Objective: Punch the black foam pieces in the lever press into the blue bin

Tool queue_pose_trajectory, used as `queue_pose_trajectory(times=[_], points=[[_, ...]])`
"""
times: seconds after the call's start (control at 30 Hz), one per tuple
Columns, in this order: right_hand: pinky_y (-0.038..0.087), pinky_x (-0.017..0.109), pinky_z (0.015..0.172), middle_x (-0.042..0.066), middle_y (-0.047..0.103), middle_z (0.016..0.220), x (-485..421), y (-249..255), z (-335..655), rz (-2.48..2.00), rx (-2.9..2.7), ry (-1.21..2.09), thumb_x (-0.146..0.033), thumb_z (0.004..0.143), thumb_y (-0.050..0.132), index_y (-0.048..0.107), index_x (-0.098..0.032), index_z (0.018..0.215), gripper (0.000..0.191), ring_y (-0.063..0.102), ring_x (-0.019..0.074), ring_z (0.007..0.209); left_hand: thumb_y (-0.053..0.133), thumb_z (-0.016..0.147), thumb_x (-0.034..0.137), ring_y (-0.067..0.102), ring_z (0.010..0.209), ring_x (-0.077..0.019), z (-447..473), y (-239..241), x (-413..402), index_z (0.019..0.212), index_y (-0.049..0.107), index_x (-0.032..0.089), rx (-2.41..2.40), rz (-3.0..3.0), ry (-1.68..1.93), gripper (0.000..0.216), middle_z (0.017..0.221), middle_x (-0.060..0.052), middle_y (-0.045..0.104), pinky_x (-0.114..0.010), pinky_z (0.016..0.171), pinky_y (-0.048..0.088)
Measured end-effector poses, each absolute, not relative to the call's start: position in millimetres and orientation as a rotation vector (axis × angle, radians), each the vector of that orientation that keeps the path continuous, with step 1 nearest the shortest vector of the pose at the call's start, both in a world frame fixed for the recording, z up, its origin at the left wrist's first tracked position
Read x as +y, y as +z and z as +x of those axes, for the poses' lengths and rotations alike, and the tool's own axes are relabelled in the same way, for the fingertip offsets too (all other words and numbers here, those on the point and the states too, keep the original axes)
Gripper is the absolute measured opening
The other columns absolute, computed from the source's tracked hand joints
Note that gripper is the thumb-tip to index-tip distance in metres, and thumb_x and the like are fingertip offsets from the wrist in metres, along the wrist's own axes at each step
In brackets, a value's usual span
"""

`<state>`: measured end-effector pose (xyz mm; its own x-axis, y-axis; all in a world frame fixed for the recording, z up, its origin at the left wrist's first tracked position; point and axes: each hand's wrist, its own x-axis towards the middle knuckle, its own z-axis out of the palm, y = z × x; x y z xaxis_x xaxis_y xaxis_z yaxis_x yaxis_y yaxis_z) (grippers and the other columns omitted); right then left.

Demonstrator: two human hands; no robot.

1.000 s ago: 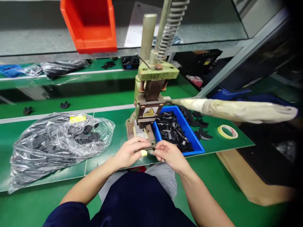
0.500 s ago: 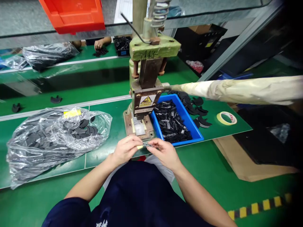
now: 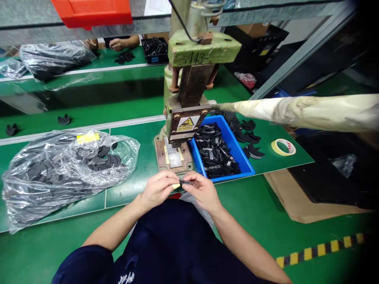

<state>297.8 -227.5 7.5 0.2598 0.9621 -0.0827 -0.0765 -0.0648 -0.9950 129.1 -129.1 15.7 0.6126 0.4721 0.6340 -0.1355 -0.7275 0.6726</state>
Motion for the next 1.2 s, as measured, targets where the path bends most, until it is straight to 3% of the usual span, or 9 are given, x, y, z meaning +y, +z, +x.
queue_pose_trajectory(times=[0.1,0.2,0.37,0.7,0.83,1.0,1.2], points=[[0.051,0.029,0.067,0.002,0.065,0.089,-224.3,6.0,293.6,-1.198,-0.823,1.275,-0.059,0.075,0.075,0.062,-0.023,0.090,0.041,0.059,0.0137,0.073,0.063,0.092,0.014,0.070,0.088,-0.0146,129.3,16.9,-133.4,0.101,0.070,0.020,0.254,2.115,1.062,0.012,0.096,-0.007,0.071,-0.026,0.078,0.060],[0.048,0.026,0.062,0.002,0.066,0.087,-223.8,12.4,295.8,-1.100,-0.750,1.486,-0.056,0.079,0.074,0.060,-0.021,0.091,0.039,0.057,0.0111,0.067,0.064,0.092,0.016,0.069,0.088,-0.0150,125.4,21.1,-130.6,0.104,0.069,0.020,0.305,2.094,1.068,0.013,0.096,-0.007,0.070,-0.027,0.078,0.060],[0.036,0.021,0.050,-0.003,0.060,0.061,-223.7,15.0,300.1,-0.964,-0.625,1.798,-0.050,0.077,0.080,0.055,-0.019,0.088,0.041,0.053,0.0092,0.052,0.061,0.094,0.014,0.067,0.103,-0.0176,117.8,28.7,-120.5,0.107,0.070,0.018,0.206,2.169,0.985,0.017,0.109,-0.011,0.067,-0.029,0.088,0.058],[0.015,0.020,0.043,-0.009,0.042,0.052,-222.6,2.0,305.5,-0.730,-0.444,2.088,-0.051,0.069,0.085,0.060,-0.015,0.085,0.046,0.027,0.0030,0.042,0.058,0.098,0.024,0.066,0.088,-0.0143,116.6,40.5,-108.7,0.102,0.072,0.015,0.025,2.168,0.709,0.017,0.095,-0.010,0.067,-0.023,0.079,0.055],[0.019,0.020,0.045,-0.008,0.041,0.053,-223.2,-0.3,304.2,-0.747,-0.417,2.046,-0.051,0.072,0.083,0.064,-0.014,0.086,0.045,0.031,0.0036,0.044,0.057,0.098,0.024,0.065,0.085,-0.0138,119.5,45.5,-106.8,0.098,0.071,0.015,0.063,2.165,0.648,0.016,0.093,-0.008,0.067,-0.024,0.078,0.055],[0.033,0.020,0.053,-0.002,0.056,0.068,-230.1,8.8,313.9,-0.875,-0.417,1.793,-0.049,0.084,0.074,0.066,-0.016,0.098,0.036,0.051,0.0067,0.058,0.058,0.097,0.020,0.064,0.088,-0.0141,125.8,30.2,-86.5,0.095,0.067,0.016,0.344,2.265,0.850,0.011,0.094,-0.006,0.068,-0.026,0.081,0.053],[0.034,0.023,0.054,-0.001,0.058,0.066,-245.1,37.8,342.5,-0.908,-0.553,1.626,-0.049,0.079,0.077,0.068,-0.017,0.095,0.037,0.050,0.0080,0.058,0.053,0.099,0.024,0.064,0.091,-0.0165,139.0,-23.2,-39.7,0.097,0.070,0.018,0.713,2.387,0.962,0.018,0.094,-0.006,0.067,-0.029,0.084,0.053]])
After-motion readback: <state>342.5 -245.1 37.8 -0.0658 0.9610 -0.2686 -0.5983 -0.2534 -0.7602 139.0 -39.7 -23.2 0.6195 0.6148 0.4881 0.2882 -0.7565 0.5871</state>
